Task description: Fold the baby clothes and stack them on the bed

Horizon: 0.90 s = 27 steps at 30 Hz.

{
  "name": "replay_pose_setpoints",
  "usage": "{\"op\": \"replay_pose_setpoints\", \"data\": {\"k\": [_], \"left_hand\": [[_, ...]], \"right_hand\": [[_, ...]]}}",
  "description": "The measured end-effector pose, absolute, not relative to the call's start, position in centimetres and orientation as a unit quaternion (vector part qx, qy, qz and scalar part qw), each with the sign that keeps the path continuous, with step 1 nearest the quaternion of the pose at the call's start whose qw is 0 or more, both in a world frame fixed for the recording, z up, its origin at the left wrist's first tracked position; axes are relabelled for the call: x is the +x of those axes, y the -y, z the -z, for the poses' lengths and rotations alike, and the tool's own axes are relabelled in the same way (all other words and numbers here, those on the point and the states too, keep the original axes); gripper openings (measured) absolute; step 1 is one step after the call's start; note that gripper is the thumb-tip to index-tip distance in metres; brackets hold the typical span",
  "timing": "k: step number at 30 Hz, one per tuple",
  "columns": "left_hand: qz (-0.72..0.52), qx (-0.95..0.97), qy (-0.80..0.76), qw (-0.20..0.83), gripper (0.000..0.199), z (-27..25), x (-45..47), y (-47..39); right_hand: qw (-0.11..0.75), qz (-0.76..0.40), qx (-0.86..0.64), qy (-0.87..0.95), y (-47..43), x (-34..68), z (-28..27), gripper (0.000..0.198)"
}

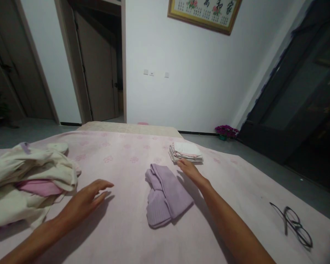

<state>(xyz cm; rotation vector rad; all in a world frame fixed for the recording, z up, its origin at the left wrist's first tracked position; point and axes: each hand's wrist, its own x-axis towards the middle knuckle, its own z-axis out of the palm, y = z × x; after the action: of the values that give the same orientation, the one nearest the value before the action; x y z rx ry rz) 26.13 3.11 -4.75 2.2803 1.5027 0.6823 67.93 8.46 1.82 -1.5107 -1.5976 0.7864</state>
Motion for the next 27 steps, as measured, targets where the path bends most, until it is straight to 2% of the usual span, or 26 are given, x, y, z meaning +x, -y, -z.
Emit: {"op": "replay_pose_setpoints", "data": {"k": [3,6,8,11,14,17,22,25,27], "left_hand": [[-0.218,0.779,-0.540,0.234,0.035,5.1,29.2,-2.9],[-0.229,0.780,-0.520,0.261,0.034,5.1,32.4,-3.3],[-0.244,0.785,-0.500,0.273,0.034,5.3,34.7,-3.7],[-0.287,0.786,-0.462,0.293,0.036,5.7,37.8,-4.1],[-0.356,0.781,-0.417,0.298,0.043,5.9,40.2,-4.2],[-0.404,0.764,-0.422,0.273,0.043,5.4,41.6,-4.2],[-0.387,0.789,-0.435,0.194,0.021,3.0,40.7,-4.5],[-0.390,0.777,-0.471,0.146,0.024,0.7,37.9,-5.1],[-0.404,0.740,-0.526,0.114,0.029,-1.2,35.2,-5.6]], "right_hand": [[0.305,-0.257,-0.592,0.701,-6.2,66.6,-2.0,0.046],[0.185,-0.186,-0.568,0.780,-4.0,64.3,-1.0,0.072],[0.164,-0.142,-0.561,0.799,-3.2,63.0,0.3,0.073],[0.240,-0.135,-0.565,0.778,-3.6,62.2,1.6,0.061],[0.346,-0.258,-0.545,0.719,-4.4,62.1,1.4,0.051],[0.405,-0.358,-0.504,0.673,-4.5,61.8,0.1,0.045],[0.417,-0.390,-0.471,0.672,-3.5,61.5,-1.7,0.041],[0.410,-0.414,-0.485,0.652,-3.8,62.9,-2.0,0.036],[0.440,-0.412,-0.502,0.621,-4.4,64.5,-1.9,0.033]]}}
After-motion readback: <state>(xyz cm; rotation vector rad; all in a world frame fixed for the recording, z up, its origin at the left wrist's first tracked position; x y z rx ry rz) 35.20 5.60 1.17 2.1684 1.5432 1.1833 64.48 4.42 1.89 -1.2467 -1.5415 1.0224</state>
